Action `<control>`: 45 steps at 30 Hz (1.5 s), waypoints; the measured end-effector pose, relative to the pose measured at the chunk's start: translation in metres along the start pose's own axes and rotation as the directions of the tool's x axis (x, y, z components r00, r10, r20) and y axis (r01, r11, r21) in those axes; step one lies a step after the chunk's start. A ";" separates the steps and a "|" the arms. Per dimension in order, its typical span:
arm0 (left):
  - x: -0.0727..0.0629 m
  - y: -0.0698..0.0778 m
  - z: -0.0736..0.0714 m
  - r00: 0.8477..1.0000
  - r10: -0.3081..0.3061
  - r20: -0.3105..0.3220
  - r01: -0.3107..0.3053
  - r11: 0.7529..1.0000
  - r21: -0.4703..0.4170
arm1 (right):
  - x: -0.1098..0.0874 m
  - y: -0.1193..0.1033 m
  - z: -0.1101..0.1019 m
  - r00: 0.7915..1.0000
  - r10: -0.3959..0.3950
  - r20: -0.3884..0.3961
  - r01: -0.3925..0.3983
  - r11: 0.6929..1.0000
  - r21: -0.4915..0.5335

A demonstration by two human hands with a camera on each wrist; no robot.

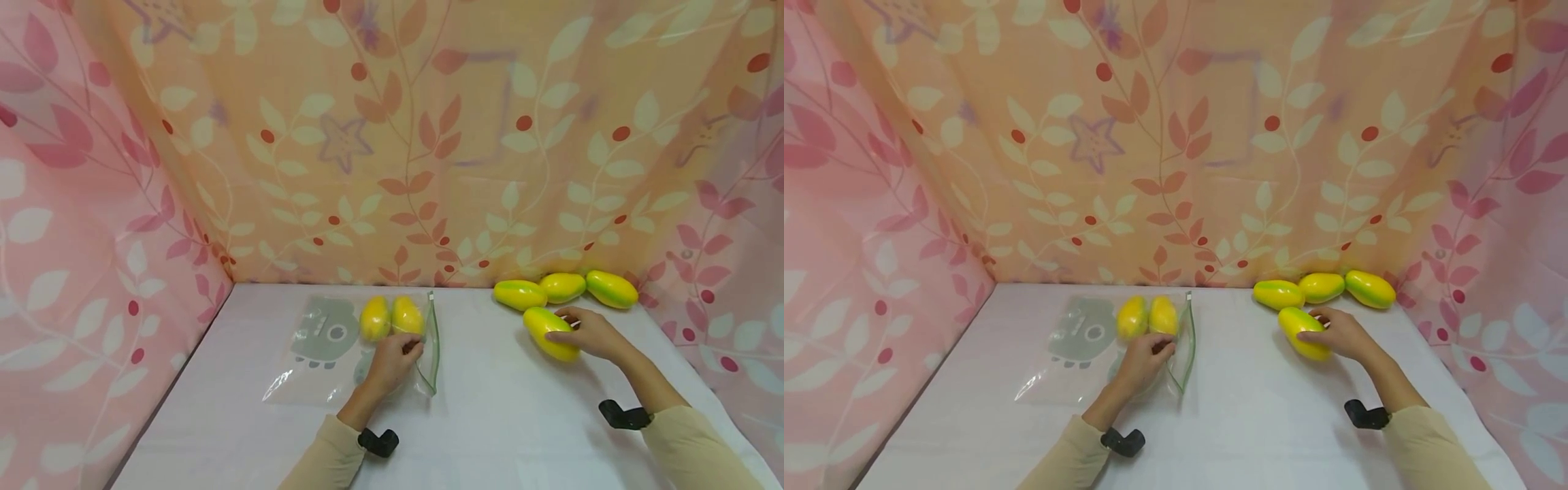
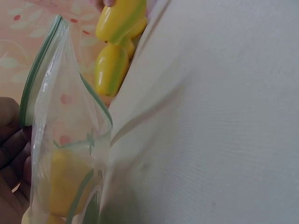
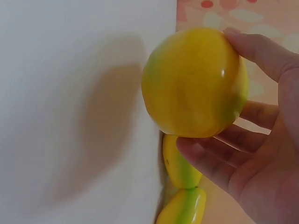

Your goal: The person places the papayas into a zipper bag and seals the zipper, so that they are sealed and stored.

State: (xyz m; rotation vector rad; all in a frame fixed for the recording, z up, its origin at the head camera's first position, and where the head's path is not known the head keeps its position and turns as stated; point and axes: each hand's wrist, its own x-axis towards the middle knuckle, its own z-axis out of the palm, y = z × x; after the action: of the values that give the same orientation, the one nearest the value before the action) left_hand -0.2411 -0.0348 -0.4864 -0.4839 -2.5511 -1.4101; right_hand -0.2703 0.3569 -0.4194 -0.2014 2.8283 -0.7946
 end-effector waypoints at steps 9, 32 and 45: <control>-0.001 0.001 0.002 1.000 0.020 -0.014 -0.020 1.000 0.006 | 0.009 -0.022 0.016 1.000 -0.029 0.000 0.029 0.999 0.042; 0.000 0.008 0.001 0.999 -0.016 0.035 0.017 1.000 -0.016 | 0.043 -0.073 0.070 0.996 -0.092 -0.007 0.091 0.978 0.190; 0.003 0.008 0.004 1.000 -0.003 0.020 0.003 1.000 0.012 | 0.052 -0.100 0.093 0.996 -0.084 0.036 0.074 0.975 0.209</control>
State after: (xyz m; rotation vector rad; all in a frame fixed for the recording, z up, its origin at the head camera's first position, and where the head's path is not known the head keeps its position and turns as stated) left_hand -0.2404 -0.0267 -0.4812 -0.4952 -2.5749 -1.3975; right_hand -0.2918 0.2163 -0.4522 -0.2968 2.6856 -1.0806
